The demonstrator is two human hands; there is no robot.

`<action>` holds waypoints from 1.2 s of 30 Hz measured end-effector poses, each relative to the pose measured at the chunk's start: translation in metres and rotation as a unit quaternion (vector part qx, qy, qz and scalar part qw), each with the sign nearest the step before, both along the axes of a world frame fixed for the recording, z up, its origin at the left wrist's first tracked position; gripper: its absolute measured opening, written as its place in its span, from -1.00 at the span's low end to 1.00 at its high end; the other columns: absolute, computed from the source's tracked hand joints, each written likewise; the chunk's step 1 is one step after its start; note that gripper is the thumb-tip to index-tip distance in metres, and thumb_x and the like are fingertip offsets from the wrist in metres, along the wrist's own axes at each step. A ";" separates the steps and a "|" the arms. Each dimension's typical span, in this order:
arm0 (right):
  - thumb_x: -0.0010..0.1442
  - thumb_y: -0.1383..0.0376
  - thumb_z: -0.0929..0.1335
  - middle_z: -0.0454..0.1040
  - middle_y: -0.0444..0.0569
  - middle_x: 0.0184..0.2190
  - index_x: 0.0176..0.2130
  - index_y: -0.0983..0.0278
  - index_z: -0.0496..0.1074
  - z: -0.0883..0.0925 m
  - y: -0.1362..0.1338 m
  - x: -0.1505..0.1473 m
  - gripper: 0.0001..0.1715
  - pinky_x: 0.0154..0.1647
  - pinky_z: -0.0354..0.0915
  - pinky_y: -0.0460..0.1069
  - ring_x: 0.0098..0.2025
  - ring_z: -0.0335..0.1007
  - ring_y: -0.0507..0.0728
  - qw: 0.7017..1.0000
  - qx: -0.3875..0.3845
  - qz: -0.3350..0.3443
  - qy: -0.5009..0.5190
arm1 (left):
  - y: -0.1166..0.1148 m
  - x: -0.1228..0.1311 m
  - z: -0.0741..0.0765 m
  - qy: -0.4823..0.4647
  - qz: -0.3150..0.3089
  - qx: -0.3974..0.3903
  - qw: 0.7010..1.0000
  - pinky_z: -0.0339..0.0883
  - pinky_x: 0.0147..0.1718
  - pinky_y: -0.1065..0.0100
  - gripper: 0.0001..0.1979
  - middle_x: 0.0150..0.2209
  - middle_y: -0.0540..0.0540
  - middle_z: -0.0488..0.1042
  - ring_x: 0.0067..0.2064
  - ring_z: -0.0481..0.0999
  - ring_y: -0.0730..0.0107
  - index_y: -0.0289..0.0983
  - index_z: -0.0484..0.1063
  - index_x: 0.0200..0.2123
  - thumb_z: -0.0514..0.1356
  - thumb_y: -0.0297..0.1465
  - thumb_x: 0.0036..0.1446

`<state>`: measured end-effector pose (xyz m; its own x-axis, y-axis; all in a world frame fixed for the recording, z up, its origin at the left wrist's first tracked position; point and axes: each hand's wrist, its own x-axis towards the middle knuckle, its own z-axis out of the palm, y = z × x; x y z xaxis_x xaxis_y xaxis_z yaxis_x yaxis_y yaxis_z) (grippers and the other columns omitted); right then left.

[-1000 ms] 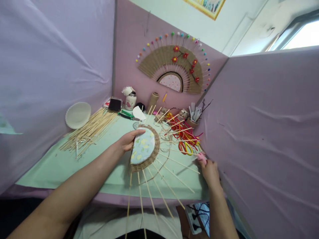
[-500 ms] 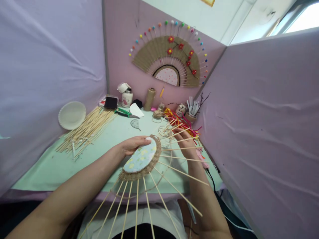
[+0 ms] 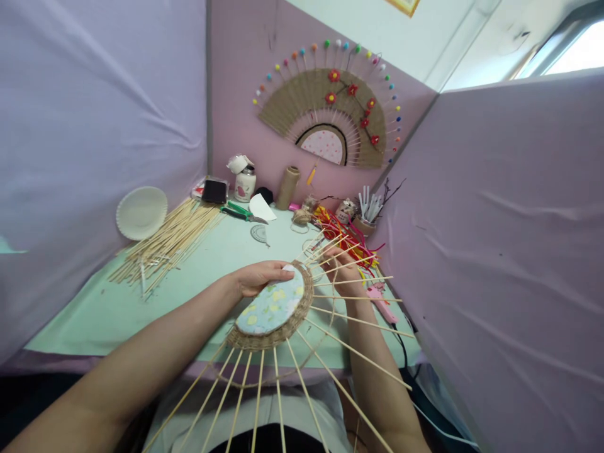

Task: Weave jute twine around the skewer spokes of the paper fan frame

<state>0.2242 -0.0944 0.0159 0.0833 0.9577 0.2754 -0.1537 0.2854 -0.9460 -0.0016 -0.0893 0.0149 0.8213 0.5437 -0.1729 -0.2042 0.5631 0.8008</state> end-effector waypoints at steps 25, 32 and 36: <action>0.01 0.10 0.44 0.32 -0.18 -0.53 -0.50 0.24 0.38 -0.026 -0.001 -0.007 -0.71 -0.26 0.14 -0.01 -0.41 0.16 0.04 0.998 -0.039 -0.016 -0.041 | 0.002 0.000 -0.002 0.023 0.001 -0.002 1.000 0.45 -0.42 0.43 -0.64 -0.38 -0.17 0.63 -0.44 0.60 0.34 -0.37 0.53 -0.26 0.48 -0.36 -0.16; -0.05 0.10 0.48 0.35 -0.16 -0.54 -0.52 0.23 0.40 -0.039 0.008 -0.002 -0.70 -0.31 0.14 0.00 -0.44 0.18 0.05 0.999 -0.033 -0.016 -0.034 | 0.005 -0.001 -0.005 0.019 -0.014 -0.001 1.000 0.48 -0.43 0.43 -0.55 -0.36 -0.15 0.62 -0.42 0.60 0.35 -0.39 0.49 -0.22 0.50 -0.34 -0.19; 0.00 0.09 0.48 0.35 -0.18 -0.55 -0.49 0.25 0.42 -0.043 0.008 0.002 -0.69 -0.34 0.16 -0.02 -0.44 0.20 0.03 0.999 -0.022 -0.006 -0.027 | 0.006 -0.001 -0.006 0.022 -0.008 0.002 1.000 0.47 -0.44 0.44 -0.53 -0.39 -0.12 0.61 -0.44 0.60 0.36 -0.38 0.49 -0.24 0.51 -0.32 -0.23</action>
<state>0.2264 -0.0863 -0.0273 0.0809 0.9680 0.2375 -0.0992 0.2449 -0.9645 -0.0025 -0.0836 0.0093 0.8215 0.5317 -0.2061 -0.1601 0.5619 0.8116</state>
